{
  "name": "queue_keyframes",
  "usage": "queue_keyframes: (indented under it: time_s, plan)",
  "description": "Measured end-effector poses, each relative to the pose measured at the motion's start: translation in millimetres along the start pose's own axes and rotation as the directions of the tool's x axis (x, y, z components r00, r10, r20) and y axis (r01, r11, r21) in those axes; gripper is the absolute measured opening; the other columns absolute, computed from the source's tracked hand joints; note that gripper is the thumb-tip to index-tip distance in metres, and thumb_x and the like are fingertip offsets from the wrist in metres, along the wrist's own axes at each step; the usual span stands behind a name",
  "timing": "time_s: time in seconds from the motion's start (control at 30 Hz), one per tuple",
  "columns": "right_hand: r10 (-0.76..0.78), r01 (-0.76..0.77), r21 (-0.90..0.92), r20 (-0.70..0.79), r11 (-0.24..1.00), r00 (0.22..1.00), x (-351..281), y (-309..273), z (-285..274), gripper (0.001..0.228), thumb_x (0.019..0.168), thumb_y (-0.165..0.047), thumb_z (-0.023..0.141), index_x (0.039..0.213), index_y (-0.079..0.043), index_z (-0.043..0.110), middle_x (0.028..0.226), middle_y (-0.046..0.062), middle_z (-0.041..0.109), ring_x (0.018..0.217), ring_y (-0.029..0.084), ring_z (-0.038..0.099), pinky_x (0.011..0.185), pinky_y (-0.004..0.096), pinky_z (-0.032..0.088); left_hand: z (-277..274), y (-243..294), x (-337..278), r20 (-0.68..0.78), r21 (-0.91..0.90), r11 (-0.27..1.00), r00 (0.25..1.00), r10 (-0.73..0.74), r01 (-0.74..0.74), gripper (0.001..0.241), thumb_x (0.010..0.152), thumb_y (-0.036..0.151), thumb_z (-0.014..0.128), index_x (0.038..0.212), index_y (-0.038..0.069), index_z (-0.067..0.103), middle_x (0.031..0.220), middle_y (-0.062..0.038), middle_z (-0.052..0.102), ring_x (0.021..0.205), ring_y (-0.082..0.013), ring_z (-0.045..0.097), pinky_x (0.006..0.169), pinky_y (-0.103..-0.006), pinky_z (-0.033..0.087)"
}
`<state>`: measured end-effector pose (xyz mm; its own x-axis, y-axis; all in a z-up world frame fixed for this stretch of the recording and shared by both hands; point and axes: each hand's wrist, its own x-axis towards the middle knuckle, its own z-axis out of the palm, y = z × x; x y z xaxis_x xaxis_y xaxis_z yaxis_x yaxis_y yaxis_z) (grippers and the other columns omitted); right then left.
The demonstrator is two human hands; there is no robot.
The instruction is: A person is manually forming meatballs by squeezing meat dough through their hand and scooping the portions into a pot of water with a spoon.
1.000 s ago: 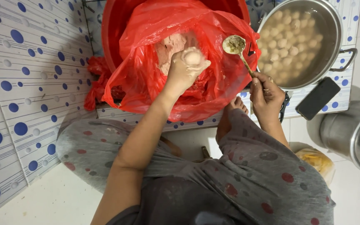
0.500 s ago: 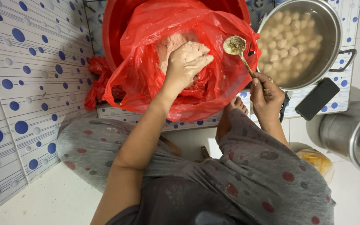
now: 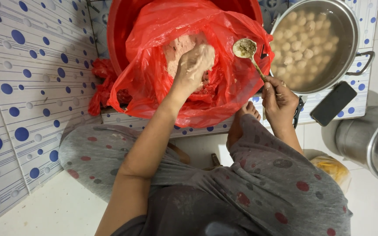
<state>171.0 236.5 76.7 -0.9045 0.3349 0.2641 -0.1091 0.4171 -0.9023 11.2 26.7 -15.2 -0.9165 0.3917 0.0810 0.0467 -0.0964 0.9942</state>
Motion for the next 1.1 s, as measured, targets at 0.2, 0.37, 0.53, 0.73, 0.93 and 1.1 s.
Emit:
queue_keyframes:
  time_s: [0.2,0.37,0.53,0.73,0.93,1.1]
  plan:
    - [-0.098,0.1,-0.086,0.021,0.991,0.995,14.0,-21.9,-0.6,0.018,0.108,0.014,0.06,0.121,0.016,0.073,0.066,0.017,0.062,0.057,0.018,0.056,0.053,0.034,0.044,-2.2,94.1,-5.2,-0.093,-0.301,0.936,0.971,-0.22,0.183,0.035,0.077,-0.008,0.088,0.107,0.002,0.073,0.092,-0.017,0.076,0.085,-0.0246,0.079,0.081,-0.0321,0.069]
    - [-0.289,0.328,-0.266,0.174,0.907,0.941,44.4,-87.2,15.8,0.022,0.102,0.015,0.066,0.119,0.009,0.077,0.089,0.023,0.075,0.071,0.037,0.072,0.063,0.041,0.055,-0.8,63.7,-1.4,-0.1,-0.328,0.929,0.972,-0.212,0.17,0.04,0.07,-0.013,0.09,0.103,0.0,0.072,0.091,-0.018,0.074,0.081,-0.0231,0.077,0.075,-0.0323,0.071]
    - [-0.368,0.433,-0.363,0.237,0.825,0.899,35.7,-87.5,30.0,0.023,0.1,0.011,0.064,0.119,0.005,0.077,0.09,0.022,0.074,0.076,0.041,0.073,0.063,0.043,0.058,-2.5,60.3,-9.1,-0.195,-0.326,0.914,0.929,-0.313,0.24,0.041,0.062,-0.012,0.093,0.094,-0.003,0.068,0.082,-0.018,0.068,0.073,-0.0234,0.072,0.067,-0.0391,0.07]
    - [-0.421,0.487,-0.389,0.248,0.782,0.873,32.4,-85.7,39.4,0.018,0.102,0.011,0.063,0.117,0.011,0.073,0.089,0.022,0.07,0.074,0.04,0.071,0.063,0.041,0.059,-18.3,53.7,-6.2,0.076,-0.757,0.497,0.813,-0.577,0.424,0.028,0.081,-0.021,0.07,0.102,-0.014,0.053,0.099,-0.025,0.064,0.106,-0.036,0.07,0.097,-0.0422,0.064]
    - [-0.062,0.143,-0.267,0.289,0.953,0.955,23.8,-57.2,41.8,0.023,0.1,0.005,0.064,0.118,-0.002,0.076,0.088,0.019,0.074,0.075,0.04,0.072,0.061,0.045,0.056,-11.7,11.0,-4.4,-0.271,0.212,0.952,0.949,-0.159,0.22,0.012,0.073,0.019,0.087,0.08,0.014,0.078,0.068,-0.007,0.075,0.073,-0.0181,0.077,0.066,-0.0348,0.063]
    - [0.53,-0.636,0.322,0.361,0.701,0.767,18.3,-33.6,45.5,0.013,0.101,0.001,0.059,0.109,0.006,0.068,0.056,0.011,0.049,0.034,0.008,0.039,0.028,0.026,0.034,-26.0,6.9,1.8,-0.18,0.809,0.469,0.91,-0.373,0.353,0.034,0.067,0.033,0.087,0.099,0.037,0.075,0.08,0.01,0.076,0.093,-0.0209,0.077,0.081,-0.042,0.064]
